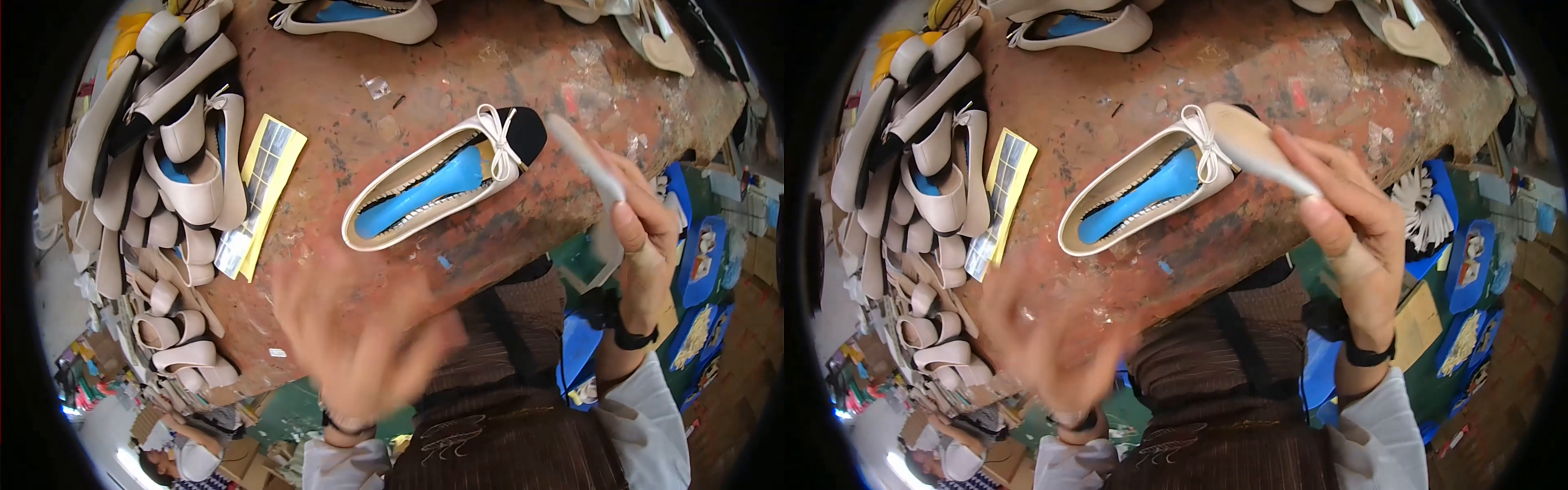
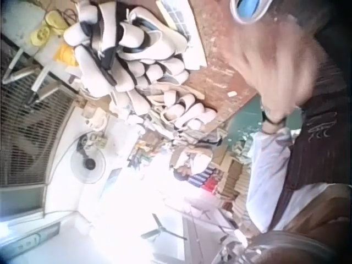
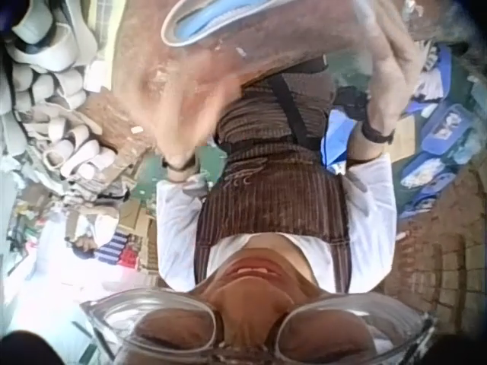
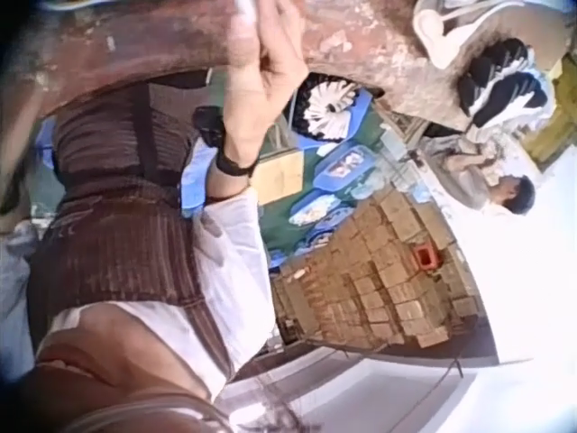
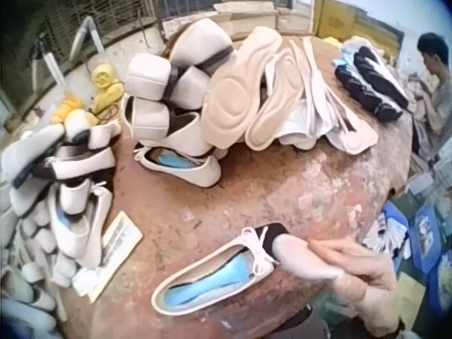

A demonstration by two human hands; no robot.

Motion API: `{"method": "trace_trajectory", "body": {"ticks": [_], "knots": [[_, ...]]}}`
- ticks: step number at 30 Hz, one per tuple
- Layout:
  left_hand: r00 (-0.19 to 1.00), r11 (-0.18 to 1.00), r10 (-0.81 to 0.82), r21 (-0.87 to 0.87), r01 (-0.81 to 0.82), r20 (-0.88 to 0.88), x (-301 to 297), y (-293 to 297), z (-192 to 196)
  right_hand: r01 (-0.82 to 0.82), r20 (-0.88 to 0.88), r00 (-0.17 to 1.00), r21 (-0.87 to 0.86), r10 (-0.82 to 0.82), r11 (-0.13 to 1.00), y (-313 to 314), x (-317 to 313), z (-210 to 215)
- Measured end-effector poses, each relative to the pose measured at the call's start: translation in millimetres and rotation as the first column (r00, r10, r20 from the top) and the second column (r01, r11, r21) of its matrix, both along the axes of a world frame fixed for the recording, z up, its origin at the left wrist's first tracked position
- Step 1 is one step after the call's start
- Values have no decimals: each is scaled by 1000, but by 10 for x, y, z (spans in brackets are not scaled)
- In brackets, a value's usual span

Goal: Inserting insoles into shoes and inspecting them on a production line.

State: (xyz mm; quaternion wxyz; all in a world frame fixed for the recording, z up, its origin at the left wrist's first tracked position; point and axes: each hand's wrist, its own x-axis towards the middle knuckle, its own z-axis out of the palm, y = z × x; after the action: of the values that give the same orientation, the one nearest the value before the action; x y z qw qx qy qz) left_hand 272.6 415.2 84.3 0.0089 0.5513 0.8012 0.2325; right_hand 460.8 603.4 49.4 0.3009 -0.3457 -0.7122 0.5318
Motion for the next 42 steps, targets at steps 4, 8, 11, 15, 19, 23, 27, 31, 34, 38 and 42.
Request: {"method": "trace_trajectory", "body": {"ticks": [4, 8, 11, 15, 19, 23, 27, 31, 34, 38, 42], "knots": [[994, 990, -82, -123, 73, -70, -328, -116, -802, -396, 313, 905, 374, 288, 838, 61, -191, -12], [939, 991, 131, -81, -111, 317, -480, -1040, -948, -486, 333, 872, 493, 359, 722, -153, -449, -162], [935, 978, 130, 113, -175, 331, -340, -842, -879, -502, 355, 864, 540, 358, 676, -262, -618, -296], [971, 989, 79, 107, -106, 228, -364, -209, -921, -426, 337, 901, 573, 272, 700, -159, -730, -183], [987, 997, -69, 56, 62, 145, -488, -256, -1073, -436, 433, 879, 563, 198, 702, -33, -574, -122], [973, 999, 28, -23, -24, 231, -479, -822, -925, -450, 462, 859, 478, 220, 755, -146, -512, -214], [970, 973, 181, -171, -152, 164, -407, -899, -829, -529, 376, 843, 452, 385, 719, -363, -746, -221], [988, 923, 147, -351, -156, -52, -389, -788, -770, -554, 352, 832, 475, 429, 684, -444, -858, -280], [982, 923, 191, -338, -183, -11, -358, -804, -832, -579, 384, 814, 463, 437, 671, -448, -893, -293], [970, 983, 148, 82, -166, 193, -347, -1062, -1266, -627, 330, 777, 478, 535, 616, -639, -1099, -359], [962, 948, 42, 293, -123, 270, -302, -958, -1465, -715, 312, 696, 393, 647, 579, -837, -1261, -623]]}}
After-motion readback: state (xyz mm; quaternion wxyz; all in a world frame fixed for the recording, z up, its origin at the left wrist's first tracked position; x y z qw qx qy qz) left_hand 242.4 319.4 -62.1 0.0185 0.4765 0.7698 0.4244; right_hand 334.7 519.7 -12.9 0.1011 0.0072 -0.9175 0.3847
